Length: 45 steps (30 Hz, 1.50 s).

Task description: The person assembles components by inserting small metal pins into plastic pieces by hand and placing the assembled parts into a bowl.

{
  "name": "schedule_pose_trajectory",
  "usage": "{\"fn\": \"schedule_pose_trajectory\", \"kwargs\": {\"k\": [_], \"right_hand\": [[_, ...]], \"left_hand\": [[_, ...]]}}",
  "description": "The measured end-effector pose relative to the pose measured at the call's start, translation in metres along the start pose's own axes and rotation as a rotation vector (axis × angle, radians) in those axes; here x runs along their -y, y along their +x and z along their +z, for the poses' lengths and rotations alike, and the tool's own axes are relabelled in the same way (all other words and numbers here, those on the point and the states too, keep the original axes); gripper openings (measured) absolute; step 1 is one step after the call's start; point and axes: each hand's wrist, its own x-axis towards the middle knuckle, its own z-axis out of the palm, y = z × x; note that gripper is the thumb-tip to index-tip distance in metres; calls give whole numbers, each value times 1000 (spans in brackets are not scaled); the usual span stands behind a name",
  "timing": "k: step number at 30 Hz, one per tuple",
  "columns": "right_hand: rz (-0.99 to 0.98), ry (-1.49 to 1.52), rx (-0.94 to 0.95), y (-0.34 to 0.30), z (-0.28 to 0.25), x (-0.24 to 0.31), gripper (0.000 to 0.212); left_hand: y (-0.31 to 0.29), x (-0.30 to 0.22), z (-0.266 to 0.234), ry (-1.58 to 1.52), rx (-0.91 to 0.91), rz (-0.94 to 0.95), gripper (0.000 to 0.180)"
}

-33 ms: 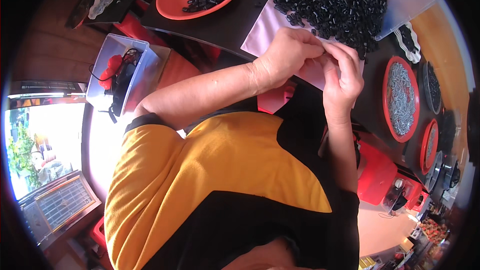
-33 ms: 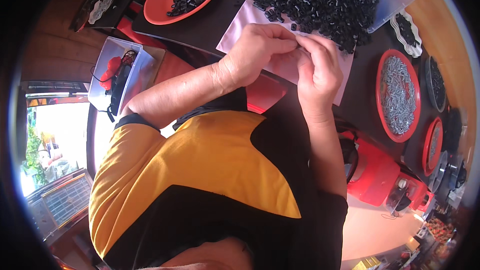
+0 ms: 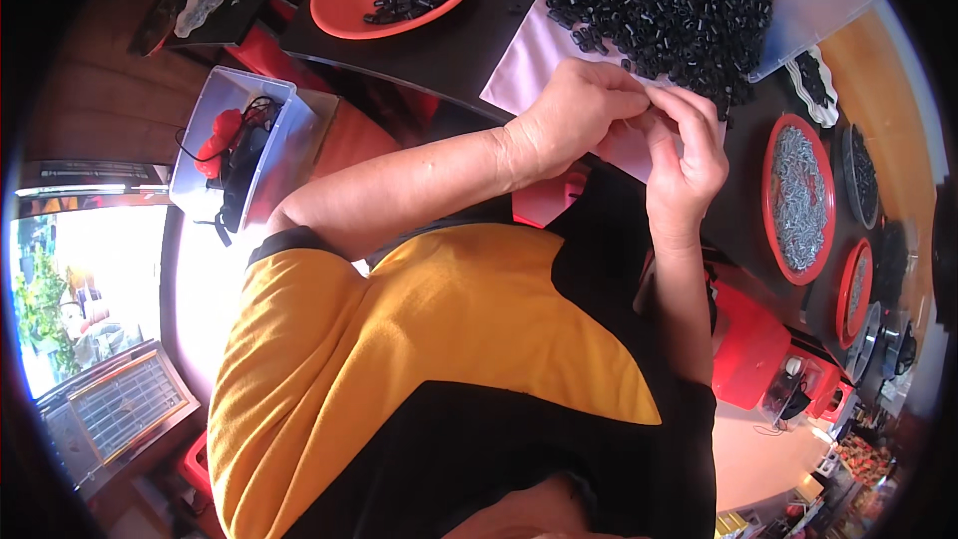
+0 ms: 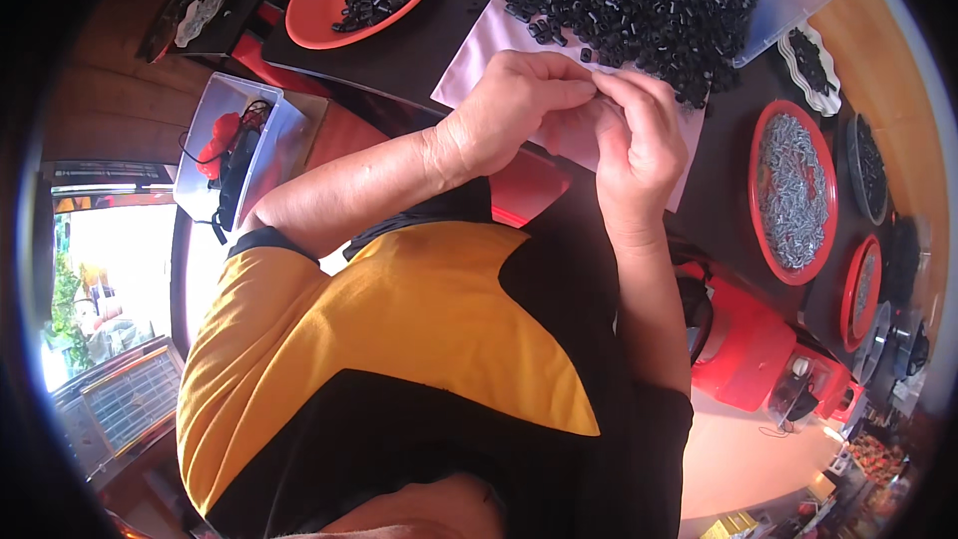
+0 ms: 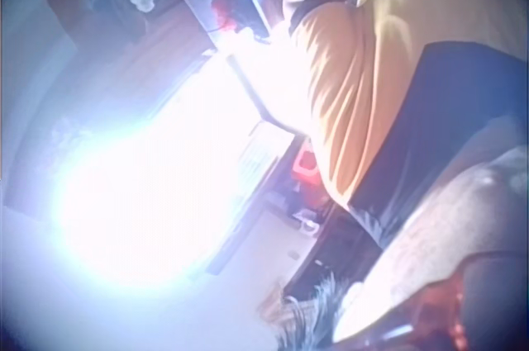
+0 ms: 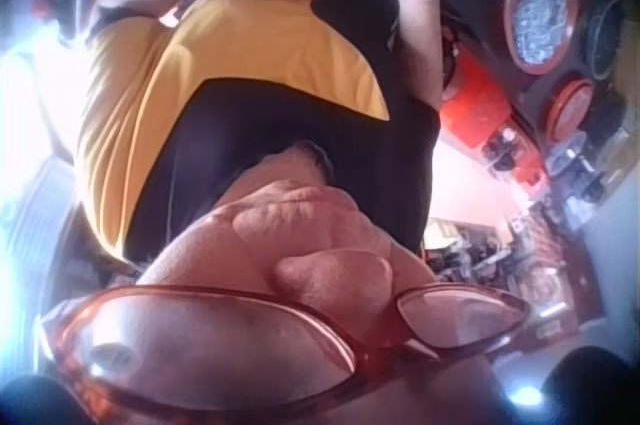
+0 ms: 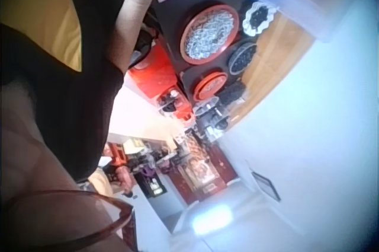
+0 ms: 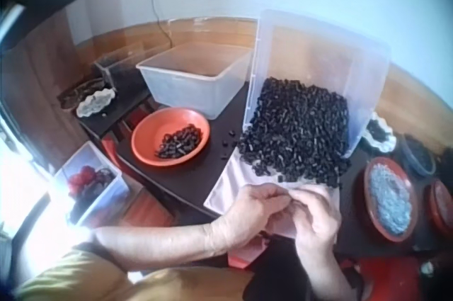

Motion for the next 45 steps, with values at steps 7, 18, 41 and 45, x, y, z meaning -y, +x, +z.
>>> {"fn": "schedule_pose_trajectory", "kwargs": {"k": [7, 18, 41, 45], "right_hand": [[165, 99, 223, 26, -7, 8, 15], [-249, -684, 462, 73, 35, -48, 20], [-192, -648, 491, 74, 33, -44, 8], [221, -21, 316, 63, 25, 1, 13]], "left_hand": [[2, -3, -26, 52, 60, -7, 16], [-14, -6, -39, 282, 120, 69, 15], [-9, 4, -41, -108, -33, 166, 11], [2, 0, -43, -234, -161, 299, 11]]}}
